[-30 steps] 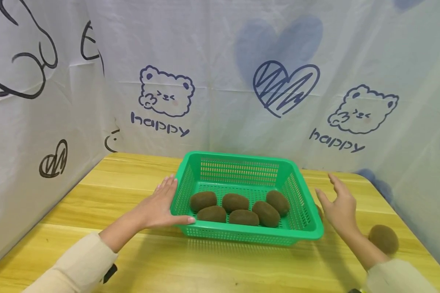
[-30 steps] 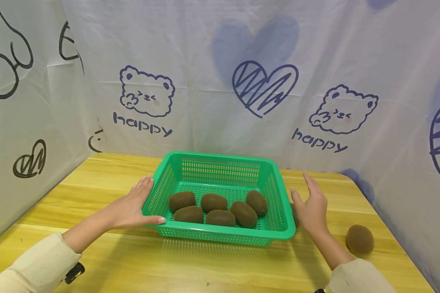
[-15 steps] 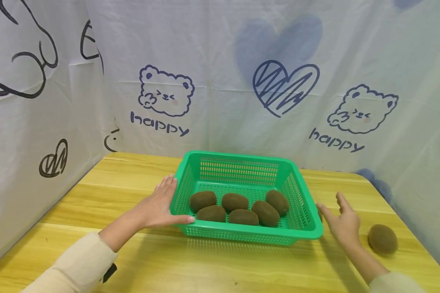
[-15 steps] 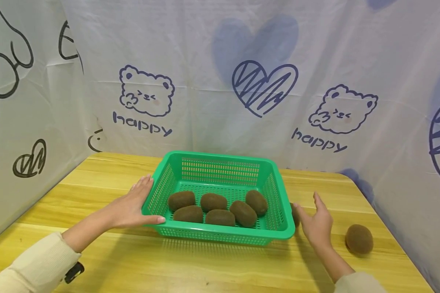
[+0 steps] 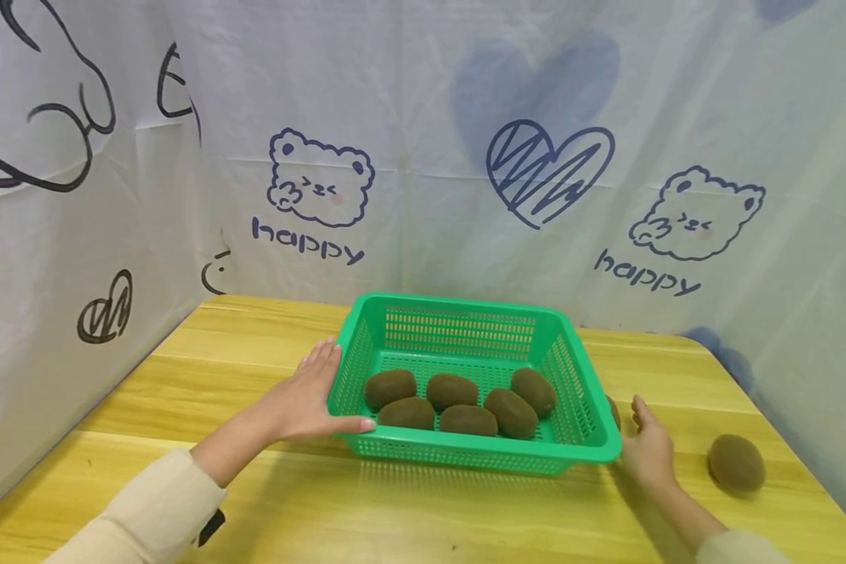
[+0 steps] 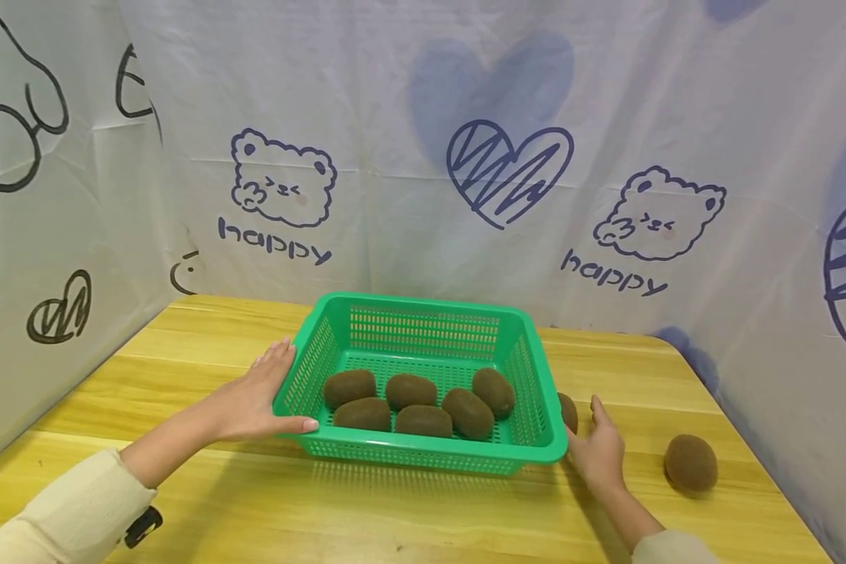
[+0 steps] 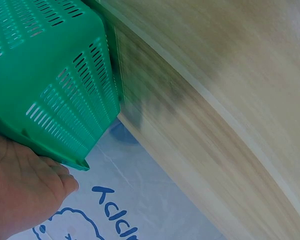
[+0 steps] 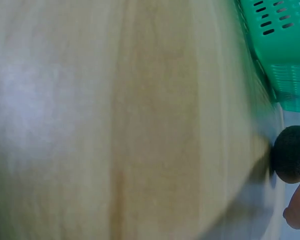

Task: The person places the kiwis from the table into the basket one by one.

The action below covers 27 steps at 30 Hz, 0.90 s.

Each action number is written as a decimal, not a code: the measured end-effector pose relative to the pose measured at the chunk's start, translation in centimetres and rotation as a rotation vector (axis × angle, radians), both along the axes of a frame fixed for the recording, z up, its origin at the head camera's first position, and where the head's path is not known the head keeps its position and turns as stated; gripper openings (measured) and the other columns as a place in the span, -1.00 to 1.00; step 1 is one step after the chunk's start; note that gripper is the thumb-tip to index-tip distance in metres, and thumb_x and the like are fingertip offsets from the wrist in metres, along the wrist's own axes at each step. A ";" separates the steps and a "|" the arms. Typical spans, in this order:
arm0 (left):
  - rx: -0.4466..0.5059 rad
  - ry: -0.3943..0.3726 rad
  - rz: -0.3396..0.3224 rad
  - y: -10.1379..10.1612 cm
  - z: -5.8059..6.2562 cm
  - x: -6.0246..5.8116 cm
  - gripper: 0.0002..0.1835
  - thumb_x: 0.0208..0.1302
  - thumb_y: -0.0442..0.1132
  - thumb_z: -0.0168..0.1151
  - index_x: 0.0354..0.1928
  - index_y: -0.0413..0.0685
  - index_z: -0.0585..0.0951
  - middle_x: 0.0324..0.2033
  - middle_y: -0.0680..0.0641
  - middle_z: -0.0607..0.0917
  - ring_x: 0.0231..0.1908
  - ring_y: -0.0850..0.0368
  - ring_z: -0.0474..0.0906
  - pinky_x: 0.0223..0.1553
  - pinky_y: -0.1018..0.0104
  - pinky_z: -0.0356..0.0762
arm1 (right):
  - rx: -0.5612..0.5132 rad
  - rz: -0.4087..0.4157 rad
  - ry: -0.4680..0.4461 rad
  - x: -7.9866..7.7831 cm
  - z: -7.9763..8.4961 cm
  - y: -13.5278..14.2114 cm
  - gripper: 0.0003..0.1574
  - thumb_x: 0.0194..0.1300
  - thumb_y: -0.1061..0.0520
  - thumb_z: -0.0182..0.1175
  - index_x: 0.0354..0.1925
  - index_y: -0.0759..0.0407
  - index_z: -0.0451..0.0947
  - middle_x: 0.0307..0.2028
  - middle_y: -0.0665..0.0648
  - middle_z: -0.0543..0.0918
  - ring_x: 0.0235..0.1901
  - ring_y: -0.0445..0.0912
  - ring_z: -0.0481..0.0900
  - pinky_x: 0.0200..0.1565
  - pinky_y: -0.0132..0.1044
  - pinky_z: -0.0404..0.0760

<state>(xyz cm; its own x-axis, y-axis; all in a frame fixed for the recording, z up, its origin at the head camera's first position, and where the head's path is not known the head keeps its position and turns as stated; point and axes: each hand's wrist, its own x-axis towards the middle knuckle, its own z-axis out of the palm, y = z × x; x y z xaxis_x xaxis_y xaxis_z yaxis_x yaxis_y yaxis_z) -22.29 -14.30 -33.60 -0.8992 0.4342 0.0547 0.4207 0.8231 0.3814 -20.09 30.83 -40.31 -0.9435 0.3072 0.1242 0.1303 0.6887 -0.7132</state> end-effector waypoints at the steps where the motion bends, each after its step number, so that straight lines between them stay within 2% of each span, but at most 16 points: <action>1: 0.000 -0.001 -0.001 0.0 0.0 0.0 0.26 -0.03 0.43 0.15 0.40 -0.40 -0.11 0.43 -0.34 -0.18 0.42 -0.28 -0.27 0.41 -0.12 -0.14 | 0.006 0.003 -0.004 0.0 -0.1 0.0 -0.13 0.15 0.30 0.06 0.35 0.51 -0.05 0.27 0.53 0.16 0.24 0.40 0.20 0.21 0.15 0.32; 6: 0.007 0.001 0.002 0.1 -0.2 0.0 0.26 -0.03 0.43 0.15 0.40 -0.40 -0.10 0.43 -0.34 -0.18 0.42 -0.27 -0.27 0.41 -0.11 -0.14 | 0.024 0.011 0.012 0.0 -0.4 -0.3 -0.19 0.10 0.38 0.02 0.31 0.57 0.03 0.21 0.56 0.26 0.18 0.40 0.29 0.19 0.14 0.36; 13: 0.008 0.003 0.001 0.1 -0.3 -0.1 0.26 -0.04 0.43 0.14 0.40 -0.39 -0.11 0.43 -0.33 -0.17 0.43 -0.27 -0.27 0.41 -0.11 -0.14 | 0.079 0.028 0.013 -0.2 -0.7 -0.8 -0.20 0.05 0.41 0.07 0.26 0.61 0.09 0.16 0.58 0.29 0.17 0.43 0.27 0.19 0.19 0.33; 18: 0.003 -0.002 0.001 0.0 -0.3 -0.2 0.26 -0.03 0.44 0.13 0.40 -0.39 -0.11 0.43 -0.33 -0.18 0.43 -0.27 -0.27 0.41 -0.11 -0.14 | 0.089 0.024 0.022 -0.3 -0.6 -0.9 -0.21 0.04 0.39 0.09 0.24 0.61 0.12 0.13 0.58 0.32 0.13 0.43 0.32 0.14 0.19 0.38; 22: 0.003 -0.006 0.001 0.0 -0.3 -0.2 0.26 -0.03 0.44 0.14 0.40 -0.39 -0.11 0.43 -0.33 -0.17 0.43 -0.27 -0.26 0.41 -0.11 -0.13 | 0.054 0.035 -0.002 -0.3 -0.6 -0.7 -0.23 0.07 0.37 0.07 0.25 0.60 0.12 0.12 0.59 0.34 0.11 0.41 0.36 0.14 0.15 0.41; 27: -0.002 -0.008 0.000 0.1 -0.3 -0.2 0.26 -0.03 0.44 0.13 0.40 -0.38 -0.12 0.43 -0.33 -0.18 0.43 -0.26 -0.27 0.41 -0.11 -0.13 | 0.000 0.052 -0.074 -0.2 -0.1 -0.5 -0.23 0.13 0.32 0.00 0.29 0.56 0.07 0.17 0.59 0.29 0.18 0.41 0.28 0.19 0.15 0.36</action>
